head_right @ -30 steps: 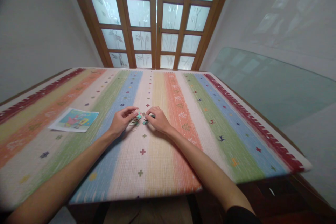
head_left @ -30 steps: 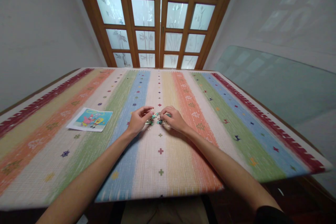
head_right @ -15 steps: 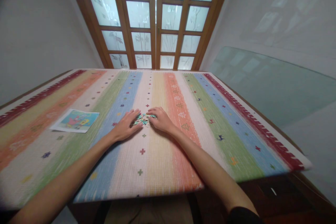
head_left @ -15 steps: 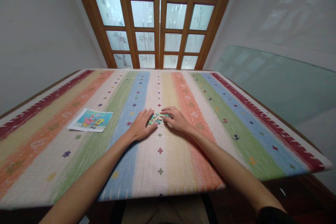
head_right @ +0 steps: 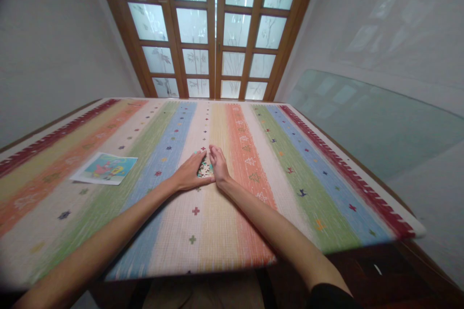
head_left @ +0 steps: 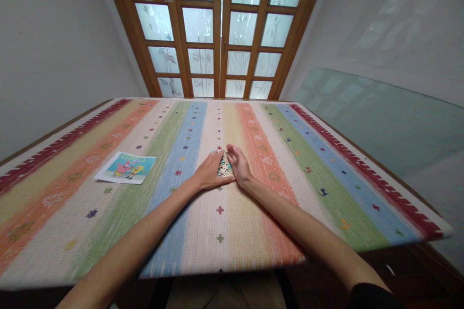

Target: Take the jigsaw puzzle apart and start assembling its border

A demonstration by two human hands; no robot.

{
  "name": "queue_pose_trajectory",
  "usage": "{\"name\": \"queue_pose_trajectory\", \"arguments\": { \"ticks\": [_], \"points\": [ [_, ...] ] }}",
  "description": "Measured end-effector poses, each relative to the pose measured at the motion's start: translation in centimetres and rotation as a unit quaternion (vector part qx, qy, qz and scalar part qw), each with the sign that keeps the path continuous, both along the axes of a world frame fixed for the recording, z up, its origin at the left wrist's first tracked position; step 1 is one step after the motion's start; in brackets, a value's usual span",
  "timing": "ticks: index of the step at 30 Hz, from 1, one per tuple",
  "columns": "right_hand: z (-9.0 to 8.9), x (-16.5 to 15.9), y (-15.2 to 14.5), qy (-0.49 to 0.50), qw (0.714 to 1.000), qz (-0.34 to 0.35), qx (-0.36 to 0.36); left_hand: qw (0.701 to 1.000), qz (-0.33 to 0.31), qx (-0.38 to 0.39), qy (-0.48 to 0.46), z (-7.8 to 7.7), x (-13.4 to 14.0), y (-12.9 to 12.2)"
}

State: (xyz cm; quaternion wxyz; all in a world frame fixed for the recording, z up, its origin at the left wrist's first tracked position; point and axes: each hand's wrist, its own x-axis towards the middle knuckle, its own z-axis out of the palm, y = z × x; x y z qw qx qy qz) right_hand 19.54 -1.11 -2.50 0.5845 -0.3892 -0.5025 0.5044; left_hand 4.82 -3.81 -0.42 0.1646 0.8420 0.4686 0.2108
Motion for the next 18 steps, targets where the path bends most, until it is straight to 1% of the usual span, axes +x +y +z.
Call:
{"name": "queue_pose_trajectory", "arguments": {
  "ticks": [3, 6, 9, 11, 12, 14, 16, 17, 18],
  "points": [
    [0.4, 2.5, 0.8, -0.041, 0.999, -0.028, 0.006, 0.999, -0.010, 0.019, -0.039, -0.3, -0.2, 0.3],
    [1.0, 5.0, 0.6, -0.102, 0.994, -0.039, 0.015, 0.995, -0.026, 0.038, -0.083, -0.4, -0.6, 0.4],
    [1.7, 6.6, -0.2, -0.174, 0.984, -0.011, 0.033, 0.992, -0.038, 0.043, -0.111, -0.3, -0.9, 0.6],
    [2.1, 7.1, -0.8, -0.224, 0.973, 0.018, 0.059, 0.990, -0.046, 0.047, -0.123, -0.2, -1.0, 0.7],
    [2.2, 7.3, -1.1, -0.264, 0.961, 0.036, 0.081, 0.990, -0.048, 0.051, -0.126, -0.2, -1.0, 0.7],
    [2.3, 7.6, -1.5, -0.402, 0.899, 0.072, 0.158, 0.988, -0.044, 0.061, -0.132, -0.1, -1.0, 0.7],
    [2.4, 7.7, -1.7, -0.479, 0.849, 0.085, 0.204, 0.988, -0.040, 0.070, -0.134, -0.1, -1.0, 0.7],
    [2.4, 7.7, -1.6, -0.494, 0.839, 0.086, 0.213, 0.988, -0.039, 0.074, -0.133, 0.0, -0.9, 0.7],
    [2.5, 7.7, -1.6, -0.500, 0.834, 0.088, 0.217, 0.988, -0.041, 0.078, -0.128, 0.0, -0.9, 0.7]
  ]
}}
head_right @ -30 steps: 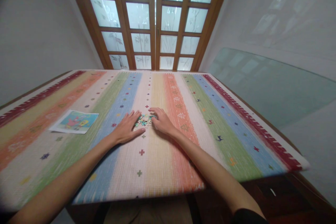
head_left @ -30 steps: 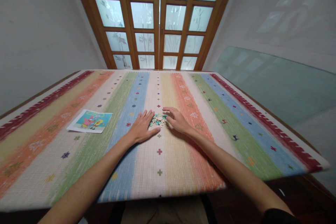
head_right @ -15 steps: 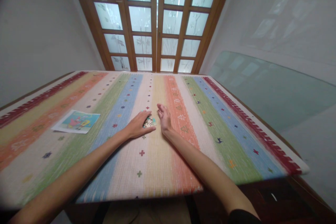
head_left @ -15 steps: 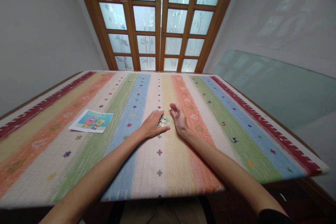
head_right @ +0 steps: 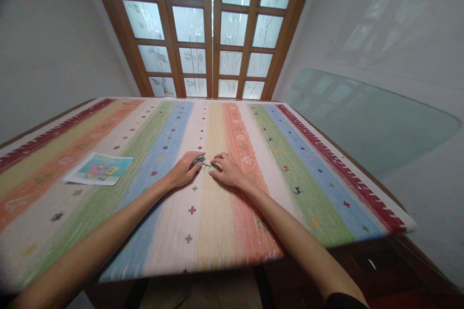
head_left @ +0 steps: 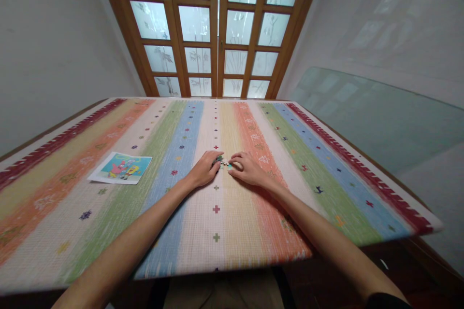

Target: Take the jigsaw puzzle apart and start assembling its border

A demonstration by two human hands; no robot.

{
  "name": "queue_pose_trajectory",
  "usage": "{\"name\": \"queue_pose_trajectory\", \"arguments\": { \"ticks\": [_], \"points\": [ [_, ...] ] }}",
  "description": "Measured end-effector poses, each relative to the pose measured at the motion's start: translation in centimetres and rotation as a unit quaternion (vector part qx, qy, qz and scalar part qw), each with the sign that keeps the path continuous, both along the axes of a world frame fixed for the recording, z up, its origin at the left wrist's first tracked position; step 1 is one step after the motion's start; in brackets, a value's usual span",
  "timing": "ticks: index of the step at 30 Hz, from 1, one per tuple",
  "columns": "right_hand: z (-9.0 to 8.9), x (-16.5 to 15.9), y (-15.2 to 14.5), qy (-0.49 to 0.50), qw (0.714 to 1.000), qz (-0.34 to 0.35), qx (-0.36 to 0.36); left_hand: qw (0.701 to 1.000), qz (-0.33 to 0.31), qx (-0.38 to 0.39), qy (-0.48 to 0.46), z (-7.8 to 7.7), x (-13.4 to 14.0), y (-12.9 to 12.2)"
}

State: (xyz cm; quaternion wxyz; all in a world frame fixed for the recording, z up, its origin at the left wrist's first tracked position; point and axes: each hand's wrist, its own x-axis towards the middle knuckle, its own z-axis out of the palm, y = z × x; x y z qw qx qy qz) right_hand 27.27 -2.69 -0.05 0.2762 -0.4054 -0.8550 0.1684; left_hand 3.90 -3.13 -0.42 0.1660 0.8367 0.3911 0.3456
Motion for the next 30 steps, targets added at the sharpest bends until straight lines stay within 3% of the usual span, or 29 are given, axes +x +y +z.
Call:
{"name": "queue_pose_trajectory", "arguments": {
  "ticks": [10, 18, 24, 30],
  "points": [
    [1.0, -0.5, 1.1, -0.006, 0.999, 0.012, -0.047, 0.997, -0.006, 0.000, 0.079, -0.2, 0.3, 0.1],
    [1.6, -0.2, 1.0, 0.013, 0.995, -0.028, -0.095, 0.997, 0.008, -0.061, -0.056, 0.4, -0.2, 0.0],
    [1.5, -0.6, 1.3, 0.064, 0.982, -0.023, -0.176, 0.961, 0.029, -0.170, -0.214, 0.7, -0.9, 0.9],
    [1.3, -0.8, 1.2, 0.095, 0.978, -0.003, -0.183, 0.944, 0.035, -0.218, -0.247, 0.9, -2.7, 1.6]
  ]
}}
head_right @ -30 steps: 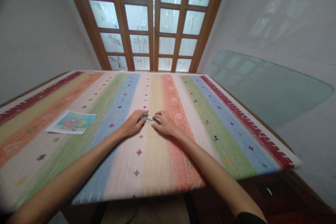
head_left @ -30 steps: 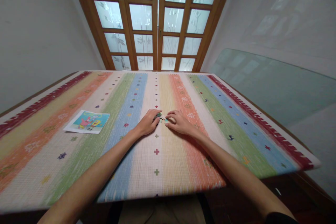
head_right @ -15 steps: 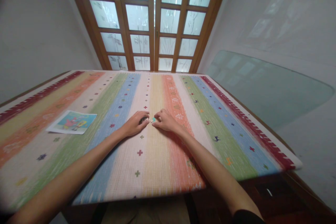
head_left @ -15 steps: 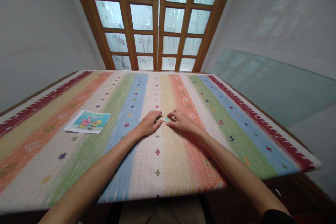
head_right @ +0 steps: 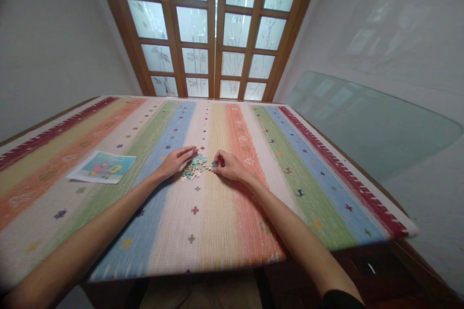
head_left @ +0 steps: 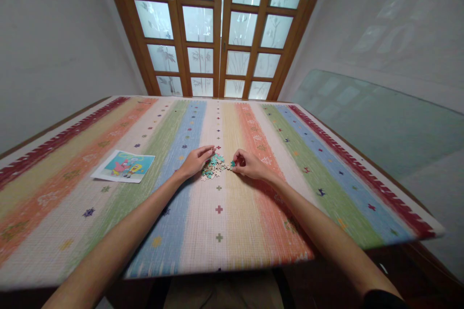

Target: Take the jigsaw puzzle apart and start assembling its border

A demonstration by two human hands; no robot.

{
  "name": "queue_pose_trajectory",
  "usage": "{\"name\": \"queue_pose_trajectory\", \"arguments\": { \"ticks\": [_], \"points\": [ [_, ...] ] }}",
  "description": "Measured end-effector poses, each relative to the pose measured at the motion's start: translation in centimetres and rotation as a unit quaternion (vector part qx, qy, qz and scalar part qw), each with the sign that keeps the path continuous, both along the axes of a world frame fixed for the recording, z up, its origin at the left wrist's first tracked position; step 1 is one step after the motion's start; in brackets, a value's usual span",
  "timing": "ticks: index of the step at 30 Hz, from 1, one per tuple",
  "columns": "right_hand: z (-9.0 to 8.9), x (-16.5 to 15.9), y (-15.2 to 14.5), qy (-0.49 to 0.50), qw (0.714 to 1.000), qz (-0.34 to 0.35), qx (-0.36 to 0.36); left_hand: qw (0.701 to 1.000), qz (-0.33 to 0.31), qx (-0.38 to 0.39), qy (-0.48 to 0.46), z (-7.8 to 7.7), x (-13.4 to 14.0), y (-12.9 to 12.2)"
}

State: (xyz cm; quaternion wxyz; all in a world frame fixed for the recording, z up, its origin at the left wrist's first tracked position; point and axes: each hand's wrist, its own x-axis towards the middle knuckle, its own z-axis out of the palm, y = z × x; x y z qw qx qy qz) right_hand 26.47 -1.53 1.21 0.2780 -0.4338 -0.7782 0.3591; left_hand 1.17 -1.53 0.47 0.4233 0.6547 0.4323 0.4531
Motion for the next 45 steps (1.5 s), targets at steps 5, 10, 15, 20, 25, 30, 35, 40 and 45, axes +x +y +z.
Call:
{"name": "queue_pose_trajectory", "arguments": {
  "ticks": [5, 10, 15, 20, 25, 30, 35, 40, 45],
  "points": [
    [0.2, -0.1, 0.2, 0.003, 0.998, -0.023, 0.056, 1.000, 0.004, -0.004, 0.026, 0.8, -1.8, -0.4],
    [0.2, -0.4, 0.4, -0.004, 0.998, -0.026, 0.061, 0.990, -0.001, 0.047, 0.135, 1.6, -3.0, -1.6],
    [0.5, -0.8, 0.2, -0.005, 0.997, -0.028, 0.075, 0.975, -0.022, 0.088, 0.205, 1.2, -3.4, -2.8],
    [0.7, -1.6, 0.1, -0.006, 0.995, -0.023, 0.095, 0.959, -0.026, 0.141, 0.243, 0.2, -3.1, -3.4],
    [0.4, -2.3, 0.3, -0.014, 0.996, -0.005, 0.091, 0.947, -0.049, 0.152, 0.280, 0.4, -2.8, -3.4],
    [0.0, -2.2, 0.0, -0.026, 0.994, 0.009, 0.110, 0.954, -0.015, 0.130, 0.271, 0.3, -3.5, -3.1],
    [-1.2, -2.2, -1.1, -0.089, 0.980, 0.028, 0.174, 0.932, 0.050, 0.125, 0.337, -0.6, -4.6, -3.5],
    [-2.5, -3.6, -1.6, -0.147, 0.974, 0.052, 0.164, 0.885, 0.011, 0.130, 0.447, -1.1, -4.8, -4.6],
    [-2.2, -4.0, -1.0, -0.101, 0.975, 0.053, 0.192, 0.897, 0.007, 0.176, 0.406, -0.5, -5.0, -4.7]
  ]
}}
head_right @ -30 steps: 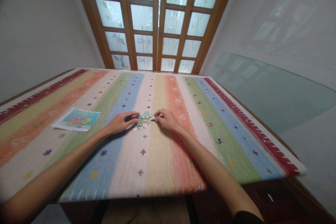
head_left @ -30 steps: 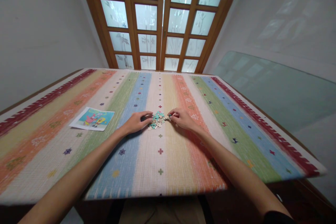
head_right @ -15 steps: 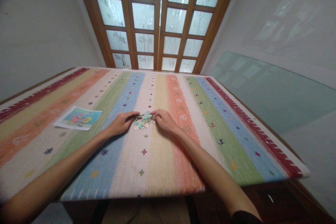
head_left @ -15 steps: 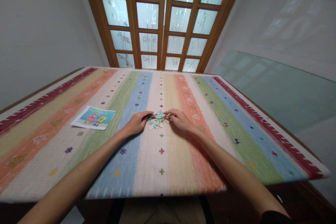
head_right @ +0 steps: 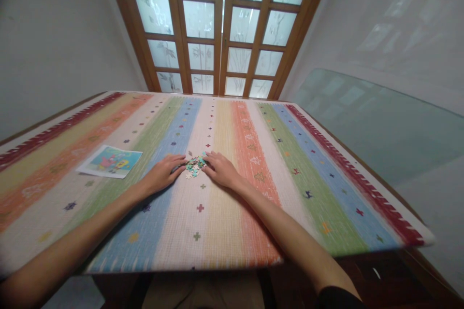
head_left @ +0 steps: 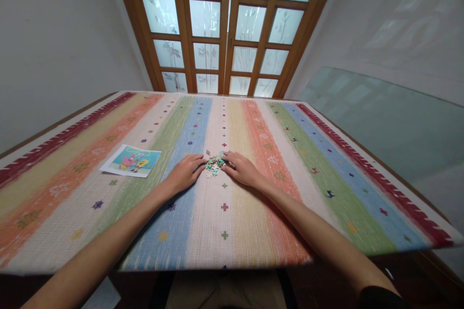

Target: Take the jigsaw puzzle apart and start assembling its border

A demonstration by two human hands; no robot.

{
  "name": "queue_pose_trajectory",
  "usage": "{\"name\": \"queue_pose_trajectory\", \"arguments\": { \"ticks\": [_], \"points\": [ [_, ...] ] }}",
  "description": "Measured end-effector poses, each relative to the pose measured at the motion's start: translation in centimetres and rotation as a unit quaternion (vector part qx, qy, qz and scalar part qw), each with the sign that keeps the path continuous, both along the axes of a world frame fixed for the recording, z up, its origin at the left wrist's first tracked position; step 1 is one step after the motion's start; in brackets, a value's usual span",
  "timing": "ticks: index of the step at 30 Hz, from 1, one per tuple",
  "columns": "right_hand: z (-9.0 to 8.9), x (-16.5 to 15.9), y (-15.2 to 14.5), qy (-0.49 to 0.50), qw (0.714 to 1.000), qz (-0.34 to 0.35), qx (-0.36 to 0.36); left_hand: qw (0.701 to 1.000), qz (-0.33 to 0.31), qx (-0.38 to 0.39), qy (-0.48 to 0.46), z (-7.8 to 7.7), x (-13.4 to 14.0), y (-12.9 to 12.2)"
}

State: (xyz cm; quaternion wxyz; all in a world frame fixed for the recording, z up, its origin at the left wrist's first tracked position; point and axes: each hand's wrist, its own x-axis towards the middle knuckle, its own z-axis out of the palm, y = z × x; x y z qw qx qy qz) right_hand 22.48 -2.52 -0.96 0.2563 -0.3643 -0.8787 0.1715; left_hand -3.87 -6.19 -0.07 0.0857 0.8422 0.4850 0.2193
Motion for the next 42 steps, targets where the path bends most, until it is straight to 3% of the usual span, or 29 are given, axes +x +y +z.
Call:
{"name": "queue_pose_trajectory", "arguments": {
  "ticks": [8, 12, 16, 19, 22, 24, 28, 31, 36, 39, 42],
  "points": [
    [0.1, 0.0, -0.1, 0.161, 0.984, -0.007, -0.081, 0.986, 0.040, -0.013, -0.160, 0.4, -0.1, 0.6],
    [-0.2, -0.6, 0.1, 0.201, 0.972, -0.006, -0.120, 0.983, 0.043, -0.030, -0.177, 0.3, 0.6, 0.8],
    [0.2, 0.3, 0.3, 0.149, 0.986, -0.011, -0.068, 0.992, 0.044, -0.023, -0.120, 0.2, 0.2, 1.0],
    [0.6, 1.8, 0.2, 0.044, 0.999, -0.011, -0.029, 0.996, 0.066, -0.003, -0.062, -0.1, -0.8, 1.1],
    [0.4, 2.8, -0.2, -0.051, 0.998, -0.015, -0.025, 0.996, 0.082, -0.023, -0.010, -0.5, -1.4, 1.1],
    [0.0, 2.8, -0.4, -0.065, 0.998, -0.008, -0.025, 0.997, 0.065, -0.032, 0.006, -0.6, -1.2, 0.9],
    [-0.7, 1.8, -0.4, -0.005, 0.999, 0.025, -0.031, 0.999, 0.009, -0.038, -0.026, -0.3, 0.4, 0.4],
    [-0.8, 0.7, -0.4, 0.052, 0.996, 0.048, -0.050, 0.996, 0.011, -0.060, -0.064, 0.1, 2.1, 0.1],
    [-0.3, -1.2, -0.3, 0.160, 0.981, 0.031, -0.104, 0.990, -0.043, -0.087, -0.100, 0.8, 4.2, 0.1],
    [-0.2, -2.3, 0.2, 0.233, 0.954, 0.006, -0.187, 0.991, -0.051, -0.090, -0.090, 1.0, 4.9, 0.3],
    [-0.4, -2.9, 0.8, 0.339, 0.901, -0.025, -0.268, 0.994, -0.025, -0.091, -0.046, 0.8, 5.8, 0.6]
  ]
}}
